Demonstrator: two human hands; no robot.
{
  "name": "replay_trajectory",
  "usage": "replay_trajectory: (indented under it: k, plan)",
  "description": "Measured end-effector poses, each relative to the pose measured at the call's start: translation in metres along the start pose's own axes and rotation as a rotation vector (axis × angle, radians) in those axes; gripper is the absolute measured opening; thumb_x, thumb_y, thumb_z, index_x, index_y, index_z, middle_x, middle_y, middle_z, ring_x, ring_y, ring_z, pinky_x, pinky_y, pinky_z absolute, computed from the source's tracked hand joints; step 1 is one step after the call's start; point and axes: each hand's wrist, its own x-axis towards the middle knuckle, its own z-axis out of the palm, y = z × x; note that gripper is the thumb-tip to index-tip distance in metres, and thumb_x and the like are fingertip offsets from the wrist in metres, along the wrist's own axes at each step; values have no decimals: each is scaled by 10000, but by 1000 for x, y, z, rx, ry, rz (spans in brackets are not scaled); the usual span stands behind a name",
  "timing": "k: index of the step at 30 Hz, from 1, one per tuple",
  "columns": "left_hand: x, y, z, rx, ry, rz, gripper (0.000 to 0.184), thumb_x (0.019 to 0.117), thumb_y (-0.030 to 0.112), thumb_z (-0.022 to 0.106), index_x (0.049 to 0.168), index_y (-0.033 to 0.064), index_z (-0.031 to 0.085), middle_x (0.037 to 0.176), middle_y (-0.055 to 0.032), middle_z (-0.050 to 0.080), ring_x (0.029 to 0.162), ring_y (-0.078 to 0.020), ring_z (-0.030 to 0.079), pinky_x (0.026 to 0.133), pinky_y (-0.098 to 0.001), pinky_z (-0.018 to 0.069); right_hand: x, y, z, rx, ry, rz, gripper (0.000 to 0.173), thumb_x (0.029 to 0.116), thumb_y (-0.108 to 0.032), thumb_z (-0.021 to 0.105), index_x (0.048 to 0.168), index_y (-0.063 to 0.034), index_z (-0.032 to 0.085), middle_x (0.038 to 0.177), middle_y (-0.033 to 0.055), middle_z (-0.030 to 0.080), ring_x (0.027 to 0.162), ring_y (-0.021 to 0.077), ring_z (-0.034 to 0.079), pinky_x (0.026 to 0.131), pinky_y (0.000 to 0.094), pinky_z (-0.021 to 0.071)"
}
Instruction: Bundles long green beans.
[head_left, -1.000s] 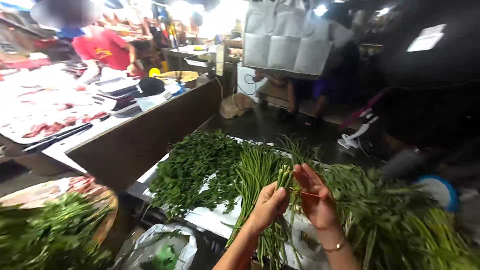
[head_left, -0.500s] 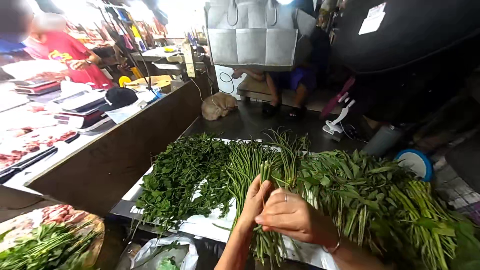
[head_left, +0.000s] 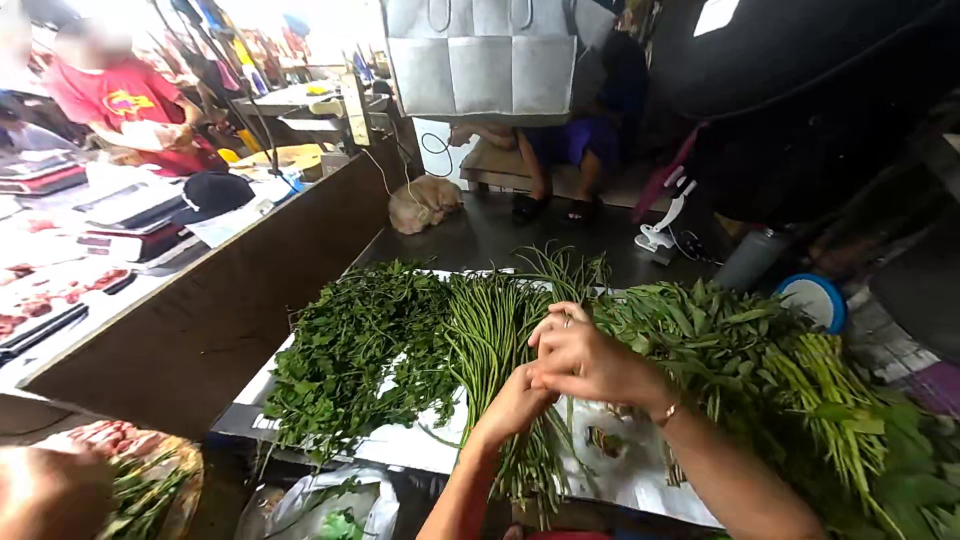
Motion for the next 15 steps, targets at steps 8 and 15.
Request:
replay_trajectory:
  k: [8,15]
  plan:
    - [-4,-10,11,-266,294,242,262,1096,260,410,1099,64,584,711,65,590,618,-33,574,612,-217,522,-35,-14,70,844,912,273,378,995,-427,630,1245,-171,754,1278,7,727,1229,150,654,1063,340,522]
    - [-4,-9,16,355,90,106,328,1068,279,512,1172,0,649,821,-32,620,676,-66,556,674,-253,506,-40,8,26,484,437,557,322,905,-201,695,1142,15,725,1030,39,722,848,48,661,751,225,568]
